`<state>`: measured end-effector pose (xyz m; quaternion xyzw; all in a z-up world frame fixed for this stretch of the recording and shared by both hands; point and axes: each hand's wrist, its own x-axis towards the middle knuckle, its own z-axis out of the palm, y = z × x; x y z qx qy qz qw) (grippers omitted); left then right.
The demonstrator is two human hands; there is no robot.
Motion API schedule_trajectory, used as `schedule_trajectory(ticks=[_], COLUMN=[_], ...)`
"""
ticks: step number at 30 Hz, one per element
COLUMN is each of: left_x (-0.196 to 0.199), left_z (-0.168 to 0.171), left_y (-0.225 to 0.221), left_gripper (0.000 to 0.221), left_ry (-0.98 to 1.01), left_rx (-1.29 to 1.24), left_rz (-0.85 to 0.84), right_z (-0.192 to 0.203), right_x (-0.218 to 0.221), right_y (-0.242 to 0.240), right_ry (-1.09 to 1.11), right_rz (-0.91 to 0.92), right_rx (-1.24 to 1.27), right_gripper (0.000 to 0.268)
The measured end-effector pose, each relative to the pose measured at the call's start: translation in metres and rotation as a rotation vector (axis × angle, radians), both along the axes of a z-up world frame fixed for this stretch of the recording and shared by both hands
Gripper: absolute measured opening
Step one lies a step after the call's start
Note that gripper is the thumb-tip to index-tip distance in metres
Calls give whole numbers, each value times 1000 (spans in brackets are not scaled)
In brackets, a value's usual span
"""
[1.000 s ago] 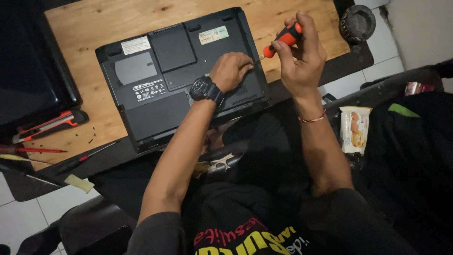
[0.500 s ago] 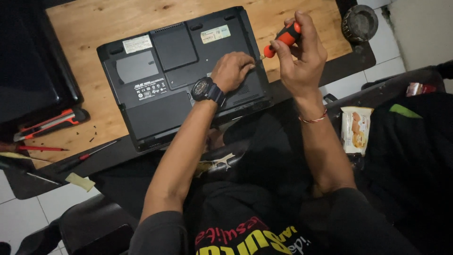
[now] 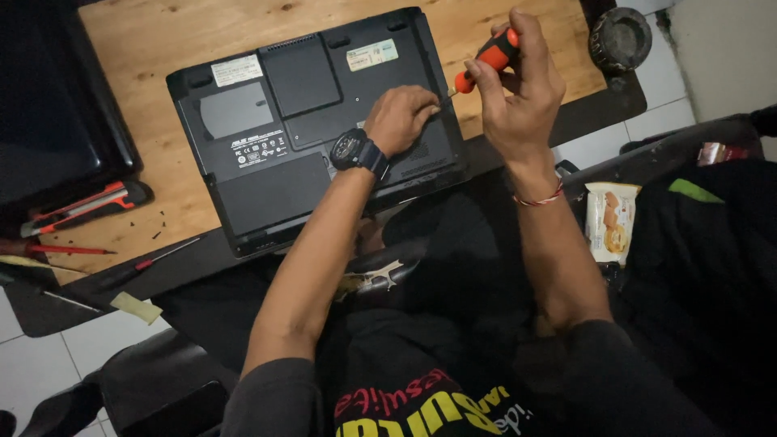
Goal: The person is disassembling a laptop by flipping it over and using a screwdriver to remove the screws from the bottom panel.
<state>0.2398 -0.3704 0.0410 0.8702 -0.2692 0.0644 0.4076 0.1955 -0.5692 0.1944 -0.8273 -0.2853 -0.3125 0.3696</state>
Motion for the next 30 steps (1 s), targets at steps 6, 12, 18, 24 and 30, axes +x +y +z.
schedule_trajectory(ticks=[6, 12, 18, 24, 30], left_x=[0, 3, 2, 1, 1], left_z=[6, 3, -7, -2, 2], left_y=[4, 7, 5, 3, 5], left_gripper=[20, 19, 20, 21, 20], left_ry=[45, 16, -5, 53, 26], left_rx=[-13, -9, -68, -66, -91], left_rz=[-39, -93, -102, -25, -63], right_z=[23, 41, 37, 34, 37], right_x=[-5, -1, 1, 8, 10], right_y=[17, 24, 11, 11, 14], right_ry=[-69, -75, -29, -29, -53], right_rz=[-117, -158, -280, -294, -262], right_rx=[-117, -238, -427, -457, -447], right_gripper=[58, 53, 67, 61, 59])
